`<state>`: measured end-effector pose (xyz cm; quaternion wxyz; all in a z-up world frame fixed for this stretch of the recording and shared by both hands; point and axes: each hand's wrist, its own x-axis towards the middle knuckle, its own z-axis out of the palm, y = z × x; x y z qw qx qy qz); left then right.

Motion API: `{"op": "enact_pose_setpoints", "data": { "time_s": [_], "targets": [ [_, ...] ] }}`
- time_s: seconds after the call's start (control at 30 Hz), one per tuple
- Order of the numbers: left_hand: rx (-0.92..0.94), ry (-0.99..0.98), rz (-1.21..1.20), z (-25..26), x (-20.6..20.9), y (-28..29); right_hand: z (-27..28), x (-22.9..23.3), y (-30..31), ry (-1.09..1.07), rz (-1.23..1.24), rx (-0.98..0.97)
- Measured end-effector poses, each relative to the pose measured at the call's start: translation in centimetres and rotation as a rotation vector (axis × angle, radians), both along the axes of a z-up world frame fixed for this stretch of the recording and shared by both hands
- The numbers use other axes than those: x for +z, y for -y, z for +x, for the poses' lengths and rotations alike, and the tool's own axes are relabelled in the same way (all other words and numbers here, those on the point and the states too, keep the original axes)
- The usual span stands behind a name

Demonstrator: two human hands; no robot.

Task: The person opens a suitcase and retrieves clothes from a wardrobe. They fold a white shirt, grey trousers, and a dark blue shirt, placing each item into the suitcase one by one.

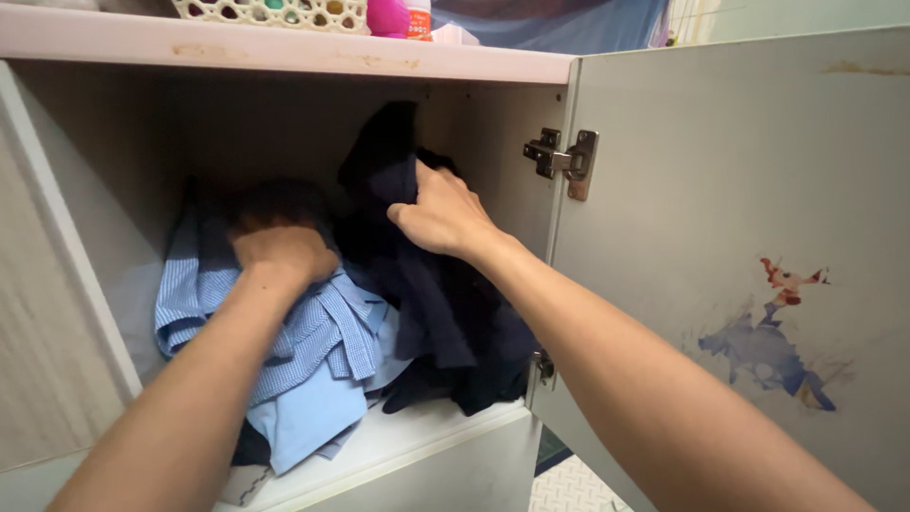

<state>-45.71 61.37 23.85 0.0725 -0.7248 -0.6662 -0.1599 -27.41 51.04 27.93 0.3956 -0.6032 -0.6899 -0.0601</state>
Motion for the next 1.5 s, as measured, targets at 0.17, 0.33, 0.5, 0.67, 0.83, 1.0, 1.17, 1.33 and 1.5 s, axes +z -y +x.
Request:
{"op": "enact_pose_setpoints", "data": {
  "time_s": [0.17,0.33,0.5,0.67,0.83,1.0,1.17,1.33,1.5],
  "targets": [
    [0.025,0.052,0.014,-1.1,0.7,0.4,-0.3,-0.2,-0.9,-0.156,-0.001,-0.037],
    [0.074,-0.073,-0.066,-0.6,0.9,1.2,0.4,0.1,-0.9,-0.194,-0.014,-0.045],
    [0.111,-0.108,-0.142,1.5,1.1,0.4,1.9,0.0,-0.6,-0.165,-0.038,-0.053],
    [0.092,-0.048,-0.122,2.1,1.1,-0.4,3.6,0.0,-1.3,-0.068,-0.024,-0.079],
    [0.095,-0.129,-0.119,2.1,0.6,-0.5,4.2,-0.5,-1.7,-0.09,0.004,-0.06],
    [0.056,-0.176,-0.057,2.0,-0.1,-1.9,3.3,-0.2,-1.6,-0.294,-0.053,-0.116],
    [0.003,-0.147,0.009,1.4,-0.3,-2.5,2.9,0.7,-0.9,-0.369,-0.035,-0.116],
    [-0.045,-0.027,0.09,1.1,0.6,-0.6,2.6,0.4,0.0,-0.467,0.018,-0.008],
    [-0.31,0.639,0.085,2.6,2.1,1.7,2.7,-0.3,0.2,-0.588,0.147,0.242]
  ]
}}
